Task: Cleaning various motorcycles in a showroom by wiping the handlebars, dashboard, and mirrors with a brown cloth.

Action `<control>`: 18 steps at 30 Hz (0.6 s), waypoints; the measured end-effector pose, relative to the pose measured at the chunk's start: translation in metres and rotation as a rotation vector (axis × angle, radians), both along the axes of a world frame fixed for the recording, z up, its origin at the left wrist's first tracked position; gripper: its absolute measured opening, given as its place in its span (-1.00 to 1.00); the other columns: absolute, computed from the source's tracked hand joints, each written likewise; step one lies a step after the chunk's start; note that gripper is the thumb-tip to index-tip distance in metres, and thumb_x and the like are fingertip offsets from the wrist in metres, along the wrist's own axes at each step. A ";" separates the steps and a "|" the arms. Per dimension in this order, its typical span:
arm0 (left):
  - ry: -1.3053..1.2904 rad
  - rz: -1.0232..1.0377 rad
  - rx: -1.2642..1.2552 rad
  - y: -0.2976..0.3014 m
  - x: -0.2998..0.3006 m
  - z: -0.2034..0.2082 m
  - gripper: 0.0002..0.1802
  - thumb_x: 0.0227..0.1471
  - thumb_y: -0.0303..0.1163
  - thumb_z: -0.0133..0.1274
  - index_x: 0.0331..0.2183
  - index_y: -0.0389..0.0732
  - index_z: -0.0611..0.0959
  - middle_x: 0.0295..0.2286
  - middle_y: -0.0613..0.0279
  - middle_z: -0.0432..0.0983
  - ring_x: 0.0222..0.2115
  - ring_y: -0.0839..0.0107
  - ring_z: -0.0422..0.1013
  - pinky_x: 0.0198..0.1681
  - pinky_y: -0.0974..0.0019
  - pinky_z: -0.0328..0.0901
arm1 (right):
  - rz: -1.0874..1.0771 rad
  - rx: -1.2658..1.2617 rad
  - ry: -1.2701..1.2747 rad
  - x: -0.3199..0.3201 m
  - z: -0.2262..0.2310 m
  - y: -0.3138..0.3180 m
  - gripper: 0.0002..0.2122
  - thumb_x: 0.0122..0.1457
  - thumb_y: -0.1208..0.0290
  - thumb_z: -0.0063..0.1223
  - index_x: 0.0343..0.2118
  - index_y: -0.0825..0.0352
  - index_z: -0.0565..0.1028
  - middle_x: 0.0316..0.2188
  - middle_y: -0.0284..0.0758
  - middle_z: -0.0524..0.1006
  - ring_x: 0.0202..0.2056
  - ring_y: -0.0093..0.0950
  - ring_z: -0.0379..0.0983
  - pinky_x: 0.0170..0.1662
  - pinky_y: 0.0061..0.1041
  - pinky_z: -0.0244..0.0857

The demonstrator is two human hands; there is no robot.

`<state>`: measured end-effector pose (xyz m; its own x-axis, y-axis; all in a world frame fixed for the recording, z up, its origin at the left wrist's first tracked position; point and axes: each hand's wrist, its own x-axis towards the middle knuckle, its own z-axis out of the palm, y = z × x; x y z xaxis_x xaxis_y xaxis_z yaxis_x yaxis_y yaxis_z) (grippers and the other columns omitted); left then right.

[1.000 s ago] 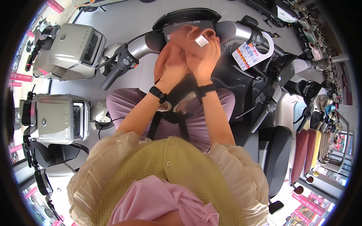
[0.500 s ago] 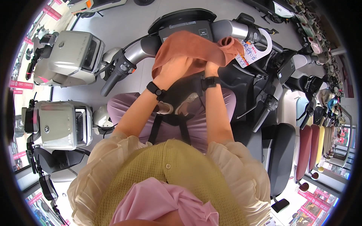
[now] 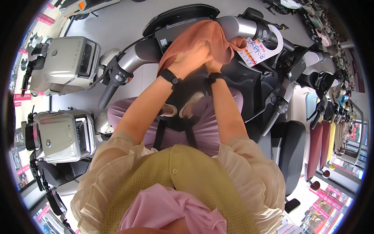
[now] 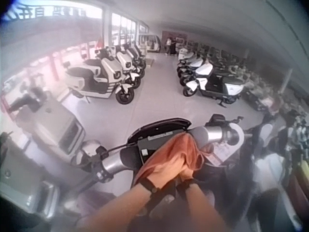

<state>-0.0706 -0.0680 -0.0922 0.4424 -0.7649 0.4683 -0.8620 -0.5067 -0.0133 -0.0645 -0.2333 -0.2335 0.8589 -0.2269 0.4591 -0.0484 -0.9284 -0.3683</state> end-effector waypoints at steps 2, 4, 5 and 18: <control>0.057 0.047 -0.022 -0.002 -0.002 -0.009 -0.82 -0.03 -0.47 -0.01 -0.34 -0.08 0.63 -0.30 0.26 0.50 -0.21 0.32 0.41 -0.27 0.24 0.36 | 0.014 0.200 -0.075 -0.003 -0.002 0.006 -0.41 0.11 0.05 -0.01 0.17 0.21 0.19 0.19 -0.20 0.18 0.18 -0.19 0.10 0.16 -0.25 0.04; -0.037 0.093 -0.005 0.009 0.004 -0.039 -0.83 -0.06 -0.44 0.03 -0.33 -0.10 0.63 -0.27 0.22 0.52 -0.19 0.27 0.42 -0.25 0.27 0.35 | 0.059 0.453 -0.220 -0.014 0.026 0.048 -0.41 0.15 0.06 -0.07 0.20 0.20 0.13 0.22 -0.23 0.12 0.19 -0.20 0.08 0.19 -0.25 0.01; -0.044 0.085 -0.024 0.007 0.001 -0.042 -0.82 -0.06 -0.43 0.04 -0.32 -0.10 0.63 -0.27 0.21 0.52 -0.19 0.26 0.42 -0.24 0.28 0.35 | 0.055 0.441 -0.224 -0.018 0.017 0.041 -0.41 0.15 0.06 -0.07 0.20 0.20 0.13 0.22 -0.23 0.12 0.19 -0.20 0.08 0.19 -0.25 0.01; 0.509 0.048 -0.519 0.104 -0.050 -0.022 -0.76 -0.05 -0.32 0.05 -0.27 -0.14 0.61 -0.28 0.16 0.52 -0.22 0.24 0.43 -0.21 0.34 0.33 | 0.224 0.302 -0.023 -0.081 -0.022 0.103 -0.49 0.08 0.23 0.09 0.08 0.30 0.29 0.06 -0.13 0.32 0.10 -0.18 0.22 0.14 -0.26 0.09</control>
<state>-0.1207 0.0359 -0.1137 0.7297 -0.4739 0.4930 -0.6740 -0.3765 0.6356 -0.1455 -0.1306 -0.2554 0.8927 -0.1625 0.4203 0.1556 -0.7641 -0.6261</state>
